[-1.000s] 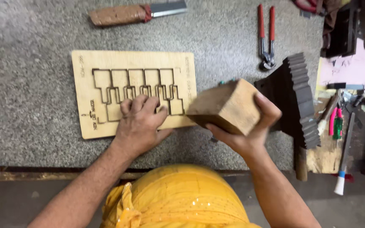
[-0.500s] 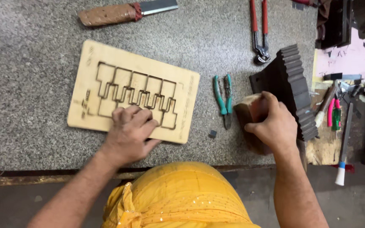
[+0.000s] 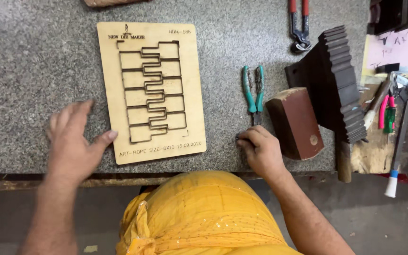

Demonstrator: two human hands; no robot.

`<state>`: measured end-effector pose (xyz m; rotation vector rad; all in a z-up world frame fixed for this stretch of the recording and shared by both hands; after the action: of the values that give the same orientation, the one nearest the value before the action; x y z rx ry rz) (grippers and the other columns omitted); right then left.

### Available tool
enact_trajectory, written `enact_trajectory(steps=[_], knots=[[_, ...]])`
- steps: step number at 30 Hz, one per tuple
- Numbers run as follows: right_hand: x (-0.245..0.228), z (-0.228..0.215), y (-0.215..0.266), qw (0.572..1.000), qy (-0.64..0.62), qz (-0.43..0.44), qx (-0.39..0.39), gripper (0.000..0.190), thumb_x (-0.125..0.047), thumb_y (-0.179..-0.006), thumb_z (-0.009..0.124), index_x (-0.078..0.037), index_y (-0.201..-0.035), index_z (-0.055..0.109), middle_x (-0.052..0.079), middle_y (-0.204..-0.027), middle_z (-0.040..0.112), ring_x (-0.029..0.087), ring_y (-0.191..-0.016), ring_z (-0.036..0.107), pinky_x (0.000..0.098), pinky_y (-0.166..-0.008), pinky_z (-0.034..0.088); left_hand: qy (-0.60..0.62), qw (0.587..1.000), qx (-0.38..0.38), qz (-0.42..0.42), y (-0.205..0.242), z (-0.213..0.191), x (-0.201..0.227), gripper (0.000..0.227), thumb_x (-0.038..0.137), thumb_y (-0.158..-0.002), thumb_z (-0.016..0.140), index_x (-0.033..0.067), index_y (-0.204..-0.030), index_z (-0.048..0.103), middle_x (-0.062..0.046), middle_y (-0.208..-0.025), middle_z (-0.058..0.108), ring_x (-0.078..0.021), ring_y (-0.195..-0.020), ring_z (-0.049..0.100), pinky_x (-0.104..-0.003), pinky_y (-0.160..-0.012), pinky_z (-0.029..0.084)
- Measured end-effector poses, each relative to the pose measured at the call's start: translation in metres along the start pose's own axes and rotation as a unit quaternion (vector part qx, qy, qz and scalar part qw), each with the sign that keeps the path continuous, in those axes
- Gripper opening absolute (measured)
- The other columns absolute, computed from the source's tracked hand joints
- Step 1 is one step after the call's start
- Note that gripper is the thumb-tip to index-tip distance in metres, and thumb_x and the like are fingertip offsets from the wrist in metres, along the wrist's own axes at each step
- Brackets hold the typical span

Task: The person assembles small metal pieces into a wooden jig using a hammer and a wooden block. They repeatedly tap the pieces into place, then use pliers to adjust and secure them within the jig's slots.

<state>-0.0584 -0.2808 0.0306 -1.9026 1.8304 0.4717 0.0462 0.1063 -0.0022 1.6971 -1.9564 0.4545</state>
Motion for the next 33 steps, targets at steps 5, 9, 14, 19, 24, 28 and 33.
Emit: enact_trajectory(steps=[5,9,14,19,24,28,33], knots=[[0.001,0.014,0.003,0.986,-0.159,0.044,-0.030,0.010,0.001,-0.089,0.073,-0.002,-0.099,0.070,0.007,-0.094,0.070,0.019,-0.081,0.068,0.0308,-0.071,0.055,0.041,0.996,0.060,0.059,0.007,0.024,0.018,0.053,0.020,-0.091,0.079,0.0050,-0.140,0.066,-0.014,-0.121,0.065,-0.0342,-0.120,0.055,-0.051,-0.107,0.040],[0.000,0.044,0.002,0.924,-0.342,0.118,-0.120,0.008,0.000,-0.096,0.065,0.000,-0.102,0.070,0.003,-0.093,0.069,0.010,-0.077,0.064,0.0251,-0.068,0.054,0.059,0.992,0.070,0.088,-0.007,0.022,0.042,0.049,0.016,-0.089,0.079,0.0029,-0.135,0.068,-0.015,-0.126,0.065,-0.0354,-0.119,0.056,-0.053,-0.102,0.038],[-0.005,0.070,-0.002,0.814,-0.534,0.158,-0.162,0.009,-0.004,-0.103,0.064,0.002,-0.107,0.069,0.004,-0.090,0.067,0.010,-0.077,0.061,0.0244,-0.069,0.052,0.076,0.983,0.074,0.147,0.003,0.011,0.082,0.039,0.022,-0.086,0.083,0.0038,-0.119,0.073,-0.013,-0.109,0.071,-0.0328,-0.108,0.061,-0.048,-0.100,0.045],[-0.013,0.079,0.000,0.702,-0.654,0.219,-0.176,0.013,-0.006,-0.102,0.068,0.005,-0.109,0.070,0.007,-0.087,0.067,0.013,-0.074,0.062,0.0262,-0.065,0.051,0.238,0.921,-0.058,0.303,0.029,0.040,0.146,0.033,0.021,-0.082,0.084,0.0012,-0.107,0.074,-0.012,-0.097,0.072,-0.0283,-0.093,0.066,-0.043,-0.082,0.055],[-0.022,0.073,-0.009,0.707,-0.650,0.214,-0.178,0.023,-0.005,-0.095,0.069,0.001,-0.118,0.066,0.009,-0.095,0.071,0.014,-0.079,0.065,0.0266,-0.067,0.055,0.299,0.893,-0.122,0.315,0.022,0.056,0.161,0.010,0.015,-0.090,0.078,0.0077,-0.096,0.077,-0.003,-0.091,0.074,-0.0163,-0.086,0.069,-0.036,-0.079,0.056],[-0.002,0.055,-0.012,0.830,-0.507,0.217,-0.086,0.030,-0.005,-0.091,0.070,-0.001,-0.119,0.063,0.006,-0.105,0.073,0.011,-0.096,0.071,0.0274,-0.083,0.065,0.169,0.899,-0.059,0.400,0.013,0.048,0.157,0.008,0.011,-0.087,0.077,0.0075,-0.094,0.076,-0.003,-0.088,0.070,-0.0195,-0.084,0.062,-0.038,-0.078,0.045],[0.027,0.048,-0.001,0.871,-0.433,0.232,-0.016,0.024,-0.004,-0.096,0.073,0.001,-0.119,0.067,0.005,-0.098,0.070,0.009,-0.086,0.065,0.0251,-0.075,0.057,0.082,0.893,-0.047,0.441,0.004,0.050,0.158,0.007,0.011,-0.086,0.075,0.0101,-0.093,0.076,0.003,-0.083,0.064,-0.0198,-0.087,0.057,-0.041,-0.084,0.041]])
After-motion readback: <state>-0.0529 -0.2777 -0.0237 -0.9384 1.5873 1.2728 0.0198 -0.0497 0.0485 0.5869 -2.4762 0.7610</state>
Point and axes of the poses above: each hand's wrist, its own y-axis away from the middle knuckle, its own z-axis out of the palm, x = y × z, the point moved 7 cm from there along -y, towards the middle knuckle
